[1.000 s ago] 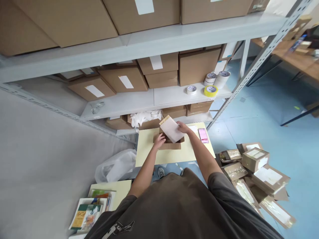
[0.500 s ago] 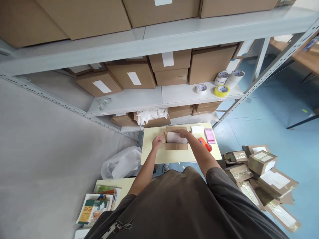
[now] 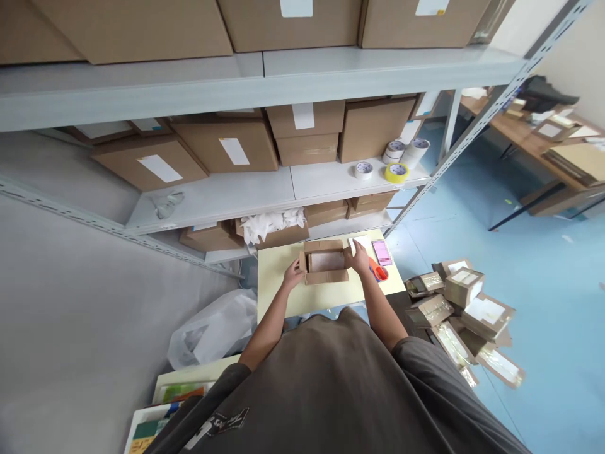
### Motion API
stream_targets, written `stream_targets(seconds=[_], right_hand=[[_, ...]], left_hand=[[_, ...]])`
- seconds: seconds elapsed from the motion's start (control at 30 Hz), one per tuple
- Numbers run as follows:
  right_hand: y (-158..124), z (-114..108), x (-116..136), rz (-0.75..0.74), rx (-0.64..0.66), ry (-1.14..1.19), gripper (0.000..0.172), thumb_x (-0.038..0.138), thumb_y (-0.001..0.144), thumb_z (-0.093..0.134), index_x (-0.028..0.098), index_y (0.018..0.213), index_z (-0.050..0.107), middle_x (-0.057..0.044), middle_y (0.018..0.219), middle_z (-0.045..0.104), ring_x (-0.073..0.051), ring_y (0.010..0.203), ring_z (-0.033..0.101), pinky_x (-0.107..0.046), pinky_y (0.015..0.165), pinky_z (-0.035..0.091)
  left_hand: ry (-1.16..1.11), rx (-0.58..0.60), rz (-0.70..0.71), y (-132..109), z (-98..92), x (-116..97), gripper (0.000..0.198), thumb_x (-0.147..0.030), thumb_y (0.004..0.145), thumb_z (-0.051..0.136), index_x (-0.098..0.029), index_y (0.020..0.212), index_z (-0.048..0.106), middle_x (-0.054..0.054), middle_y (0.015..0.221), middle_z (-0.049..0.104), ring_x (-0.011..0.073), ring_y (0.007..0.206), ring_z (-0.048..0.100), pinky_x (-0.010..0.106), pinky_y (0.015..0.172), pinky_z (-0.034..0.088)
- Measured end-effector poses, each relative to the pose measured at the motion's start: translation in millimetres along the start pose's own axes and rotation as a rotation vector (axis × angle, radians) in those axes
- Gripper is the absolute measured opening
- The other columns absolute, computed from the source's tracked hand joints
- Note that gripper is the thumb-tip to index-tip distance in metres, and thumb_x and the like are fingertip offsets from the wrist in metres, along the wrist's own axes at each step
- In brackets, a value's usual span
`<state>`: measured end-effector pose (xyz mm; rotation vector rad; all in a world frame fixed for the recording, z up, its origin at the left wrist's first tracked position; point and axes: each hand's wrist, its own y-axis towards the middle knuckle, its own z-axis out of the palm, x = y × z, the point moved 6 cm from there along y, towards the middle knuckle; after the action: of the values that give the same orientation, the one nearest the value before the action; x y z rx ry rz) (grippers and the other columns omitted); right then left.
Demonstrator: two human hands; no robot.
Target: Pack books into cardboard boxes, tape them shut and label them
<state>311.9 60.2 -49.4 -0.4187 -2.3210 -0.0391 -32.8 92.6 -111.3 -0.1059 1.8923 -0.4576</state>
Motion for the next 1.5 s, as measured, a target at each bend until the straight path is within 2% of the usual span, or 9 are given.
stream_targets(seconds=[0.17, 0.27, 0.57, 0.73, 1.0, 1.13, 1.23, 1.37, 1.5], right_hand=[[-38.3, 5.7, -61.8, 0.263, -0.054, 0.189, 0.095, 0.059, 0.087, 0.067, 0.016, 0.168, 0.039, -0.023, 0.162, 0.053, -0.04, 0.149, 0.053, -0.057, 0.121, 0.045], [-44.0, 23.4, -66.9, 0.293, -0.008, 0.263, 0.095, 0.064, 0.088, 0.064, 0.015, 0.167, 0.04, -0.024, 0.165, 0.049, -0.038, 0.15, 0.054, -0.053, 0.118, 0.049], [-44.8, 71.6, -10.2, 0.098, 0.298, 0.194, 0.071, 0.046, 0.091, 0.072, 0.025, 0.157, 0.059, -0.012, 0.173, 0.042, -0.031, 0.155, 0.047, -0.044, 0.124, 0.043], [-56.3, 96.3, 4.4, -0.017, 0.489, 0.035, 0.092, 0.049, 0.069, 0.094, 0.026, 0.153, 0.064, -0.011, 0.181, 0.025, -0.035, 0.153, 0.051, -0.044, 0.126, 0.041], [-56.8, 118.1, 2.5, 0.059, 0.158, 0.142, 0.043, 0.04, 0.089, 0.077, 0.025, 0.129, 0.074, -0.012, 0.158, 0.06, -0.028, 0.12, 0.074, -0.042, 0.107, 0.057], [-54.5, 124.7, -1.2, 0.272, 0.022, 0.133, 0.055, 0.039, 0.094, 0.069, 0.024, 0.146, 0.059, -0.01, 0.125, 0.078, -0.025, 0.104, 0.077, -0.037, 0.092, 0.059], [-50.8, 123.8, 3.4, 0.327, 0.027, -0.007, 0.068, 0.037, 0.095, 0.07, 0.023, 0.158, 0.047, -0.012, 0.129, 0.076, -0.026, 0.11, 0.074, -0.035, 0.093, 0.056], [-38.7, 117.2, 11.5, 0.334, 0.121, -0.184, 0.088, 0.037, 0.094, 0.074, 0.02, 0.17, 0.032, -0.019, 0.142, 0.068, -0.031, 0.123, 0.07, -0.034, 0.093, 0.054], [-26.3, 113.6, 17.1, 0.352, 0.184, -0.306, 0.106, 0.036, 0.091, 0.079, 0.021, 0.175, 0.017, -0.024, 0.145, 0.062, -0.034, 0.118, 0.071, -0.035, 0.088, 0.054]], left_hand=[[0.289, 0.285, 0.125, -4.4, 26.4, -3.4, 0.119, -0.025, 0.047, 0.104, -0.023, 0.156, 0.056, 0.018, 0.179, 0.028, 0.0449, 0.164, 0.024, 0.049, 0.128, 0.033], [0.483, 0.29, 0.102, -5.8, 32.9, 0.8, 0.123, -0.022, 0.044, 0.105, -0.029, 0.157, 0.054, 0.014, 0.182, 0.018, 0.051, 0.165, 0.016, 0.055, 0.126, 0.036], [0.425, 0.268, 0.119, -9.4, 5.2, 16.3, 0.088, -0.048, 0.065, 0.097, -0.03, 0.145, 0.066, 0.009, 0.18, 0.028, 0.0434, 0.163, 0.029, 0.046, 0.127, 0.035], [0.332, 0.242, 0.102, -2.9, -36.8, 27.3, 0.077, -0.055, 0.067, 0.095, -0.026, 0.135, 0.074, 0.008, 0.176, 0.039, 0.0363, 0.158, 0.041, 0.036, 0.128, 0.034], [0.365, 0.109, 0.231, -1.3, -41.6, 35.0, 0.059, -0.051, 0.094, 0.073, -0.021, 0.144, 0.069, 0.012, 0.167, 0.051, 0.0301, 0.151, 0.052, 0.038, 0.125, 0.041], [0.34, -0.103, 0.213, -0.8, -36.3, 34.6, 0.058, -0.03, 0.098, 0.065, -0.022, 0.155, 0.06, 0.013, 0.16, 0.059, 0.0293, 0.15, 0.051, 0.042, 0.126, 0.04], [0.312, -0.181, 0.131, 9.6, -39.4, 30.5, 0.083, -0.022, 0.086, 0.076, -0.02, 0.163, 0.047, 0.017, 0.167, 0.049, 0.0327, 0.156, 0.043, 0.043, 0.127, 0.038], [0.168, -0.081, -0.064, 43.7, -44.6, 21.2, 0.102, -0.018, 0.066, 0.09, -0.016, 0.158, 0.048, 0.023, 0.165, 0.049, 0.0378, 0.153, 0.048, 0.044, 0.123, 0.041], [-0.2, 0.129, -0.135, 75.8, -39.4, 10.2, 0.072, -0.04, 0.075, 0.087, -0.018, 0.139, 0.061, 0.018, 0.135, 0.073, 0.0324, 0.122, 0.071, 0.039, 0.099, 0.055]])
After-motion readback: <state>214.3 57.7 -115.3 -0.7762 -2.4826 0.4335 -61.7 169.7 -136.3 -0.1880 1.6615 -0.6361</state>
